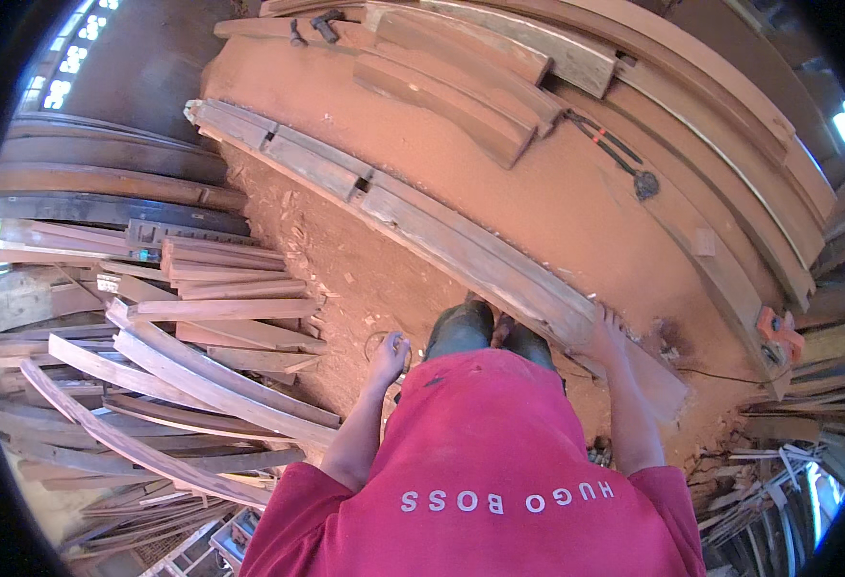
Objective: The person uses a hammer and chisel to shape a wooden plank, then smooths it with a hand plane. They also use a power sander to finish the surface of the wood.
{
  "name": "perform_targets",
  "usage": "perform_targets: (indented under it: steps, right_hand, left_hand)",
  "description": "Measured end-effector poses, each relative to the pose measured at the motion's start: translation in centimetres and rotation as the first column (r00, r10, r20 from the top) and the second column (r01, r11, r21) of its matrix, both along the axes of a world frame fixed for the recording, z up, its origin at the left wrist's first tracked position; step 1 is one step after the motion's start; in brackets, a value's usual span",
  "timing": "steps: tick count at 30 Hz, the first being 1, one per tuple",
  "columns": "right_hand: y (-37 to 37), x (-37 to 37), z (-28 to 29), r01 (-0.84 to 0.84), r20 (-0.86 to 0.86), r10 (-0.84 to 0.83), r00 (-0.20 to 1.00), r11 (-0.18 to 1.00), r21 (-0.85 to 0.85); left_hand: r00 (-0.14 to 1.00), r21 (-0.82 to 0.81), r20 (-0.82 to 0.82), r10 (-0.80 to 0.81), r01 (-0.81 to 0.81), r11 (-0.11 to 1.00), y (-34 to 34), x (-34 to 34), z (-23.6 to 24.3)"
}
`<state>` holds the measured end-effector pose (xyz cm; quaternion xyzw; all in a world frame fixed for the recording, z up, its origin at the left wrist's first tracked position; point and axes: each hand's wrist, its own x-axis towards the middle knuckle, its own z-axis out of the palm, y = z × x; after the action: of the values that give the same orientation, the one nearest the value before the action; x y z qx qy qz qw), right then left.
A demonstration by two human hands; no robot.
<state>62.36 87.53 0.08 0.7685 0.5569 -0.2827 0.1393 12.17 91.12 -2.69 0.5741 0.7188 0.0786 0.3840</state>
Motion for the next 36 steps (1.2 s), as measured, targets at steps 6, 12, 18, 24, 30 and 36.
perform_targets:
  steps: [6,12,18,24,30,36]
  right_hand:
    - [0.3,-1.4,2.1,0.027,0.020,-0.028,0.999,0.999,0.045]
    - [-2.2,-3.5,2.0,0.093,0.151,-0.127,0.980,0.972,0.214]
    - [-4.0,-5.3,0.5,0.133,0.171,-0.198,0.965,0.934,0.331]
    - [-4.1,-6.0,0.4,0.189,0.137,-0.247,0.959,0.922,0.339]
    - [-0.5,-2.3,3.4,0.165,0.004,-0.166,0.986,0.982,0.092]
    - [1.6,2.1,0.5,0.021,-0.335,-0.068,0.940,0.990,-0.140]
  left_hand:
    - [0.978,0.005,0.192,0.080,-0.082,0.997,2.3,4.1,-1.4]
    - [0.710,-0.334,0.357,0.607,-0.510,0.793,13.1,15.4,2.1]
    - [0.440,-0.483,0.482,0.758,-0.589,0.648,20.2,20.7,-2.0]
    - [0.500,-0.515,0.380,0.778,-0.584,0.627,20.7,20.4,-5.0]
    - [0.554,-0.268,0.370,0.745,-0.705,0.657,19.6,19.9,-4.2]
    - [0.567,-0.249,0.305,0.766,-0.729,0.638,19.1,19.5,-2.7]
